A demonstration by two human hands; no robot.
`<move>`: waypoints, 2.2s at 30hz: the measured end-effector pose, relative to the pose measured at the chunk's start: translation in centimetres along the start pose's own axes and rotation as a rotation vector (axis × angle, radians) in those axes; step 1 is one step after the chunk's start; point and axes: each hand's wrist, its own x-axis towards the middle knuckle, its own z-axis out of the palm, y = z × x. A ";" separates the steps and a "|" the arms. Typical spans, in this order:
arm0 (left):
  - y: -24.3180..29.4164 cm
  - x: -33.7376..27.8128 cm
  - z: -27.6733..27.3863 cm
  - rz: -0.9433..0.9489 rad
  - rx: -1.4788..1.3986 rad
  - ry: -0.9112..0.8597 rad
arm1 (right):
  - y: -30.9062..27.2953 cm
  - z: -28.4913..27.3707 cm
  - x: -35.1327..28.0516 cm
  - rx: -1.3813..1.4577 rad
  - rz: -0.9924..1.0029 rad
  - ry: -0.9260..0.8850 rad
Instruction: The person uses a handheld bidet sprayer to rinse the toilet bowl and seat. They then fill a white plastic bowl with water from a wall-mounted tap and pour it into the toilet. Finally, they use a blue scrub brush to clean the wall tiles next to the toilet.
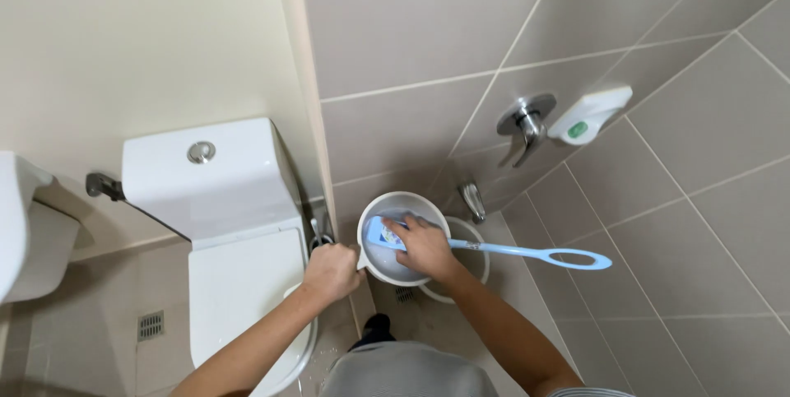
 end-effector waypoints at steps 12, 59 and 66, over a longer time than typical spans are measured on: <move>0.6 1.8 -16.2 -0.060 0.067 0.066 | 0.5 -19.4 6.9 0.101 -0.133 0.539; 1.2 1.5 -19.7 -0.260 -0.007 0.068 | 3.9 -25.6 16.8 -0.170 0.001 1.082; 1.4 1.0 -20.1 -0.284 -0.010 0.044 | 5.2 -19.8 15.8 -0.291 -0.145 0.842</move>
